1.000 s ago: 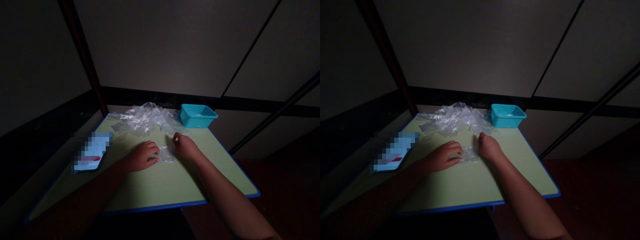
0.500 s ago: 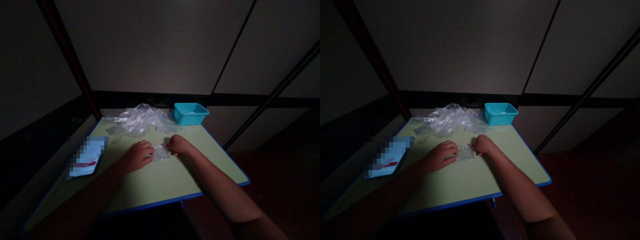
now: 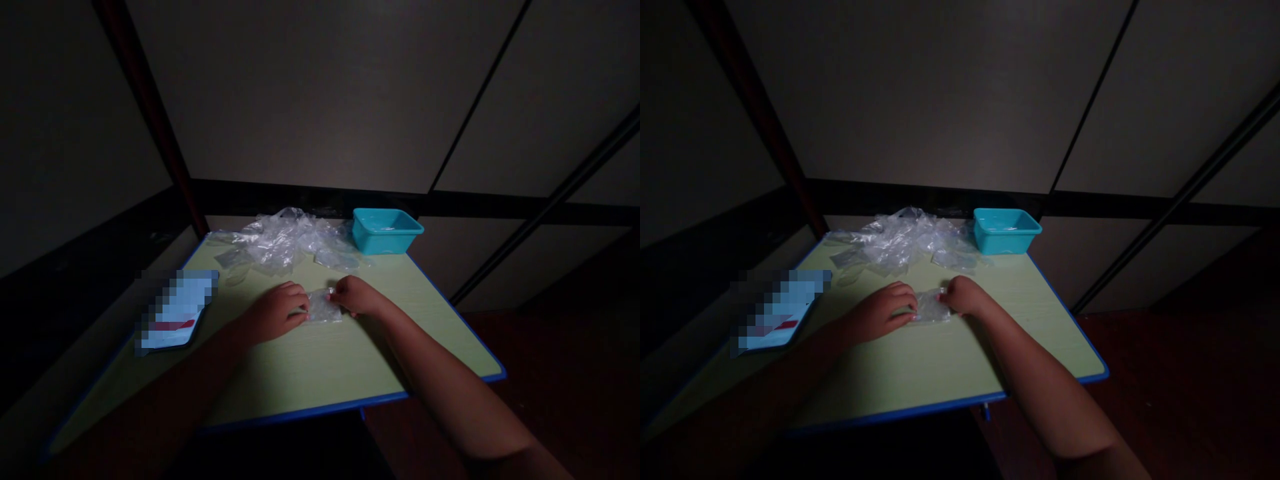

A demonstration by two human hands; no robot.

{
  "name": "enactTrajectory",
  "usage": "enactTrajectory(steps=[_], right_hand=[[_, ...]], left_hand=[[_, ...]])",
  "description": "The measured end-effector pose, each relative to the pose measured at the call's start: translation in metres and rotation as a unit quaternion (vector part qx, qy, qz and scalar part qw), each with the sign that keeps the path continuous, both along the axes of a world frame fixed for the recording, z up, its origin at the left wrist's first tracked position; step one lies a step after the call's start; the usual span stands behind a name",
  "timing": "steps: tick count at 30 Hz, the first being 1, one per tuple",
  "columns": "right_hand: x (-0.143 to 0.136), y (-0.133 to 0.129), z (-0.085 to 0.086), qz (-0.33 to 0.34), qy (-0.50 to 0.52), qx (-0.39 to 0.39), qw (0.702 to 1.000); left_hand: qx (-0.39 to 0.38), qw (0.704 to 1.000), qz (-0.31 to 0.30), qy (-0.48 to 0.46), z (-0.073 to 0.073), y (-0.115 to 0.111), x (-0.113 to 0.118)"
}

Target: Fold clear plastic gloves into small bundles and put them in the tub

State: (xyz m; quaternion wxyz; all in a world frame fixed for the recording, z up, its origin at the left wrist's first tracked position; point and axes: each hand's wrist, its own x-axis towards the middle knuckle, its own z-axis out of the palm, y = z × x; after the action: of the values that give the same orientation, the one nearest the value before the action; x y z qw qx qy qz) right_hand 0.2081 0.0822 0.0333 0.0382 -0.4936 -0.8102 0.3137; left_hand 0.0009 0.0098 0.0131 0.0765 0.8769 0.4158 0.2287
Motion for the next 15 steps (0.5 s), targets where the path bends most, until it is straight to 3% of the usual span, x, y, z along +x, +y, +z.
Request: enactTrajectory(steps=[9, 15], right_hand=[[0.000, -0.002, 0.000, 0.002, 0.017, -0.041, 0.999], [0.001, -0.006, 0.008, 0.064, 0.094, -0.084, 0.990]], left_hand=[[0.020, 0.999, 0.026, -0.031, 0.000, 0.000, 0.002], [0.003, 0.991, 0.073, -0.110, -0.009, 0.009, 0.000]])
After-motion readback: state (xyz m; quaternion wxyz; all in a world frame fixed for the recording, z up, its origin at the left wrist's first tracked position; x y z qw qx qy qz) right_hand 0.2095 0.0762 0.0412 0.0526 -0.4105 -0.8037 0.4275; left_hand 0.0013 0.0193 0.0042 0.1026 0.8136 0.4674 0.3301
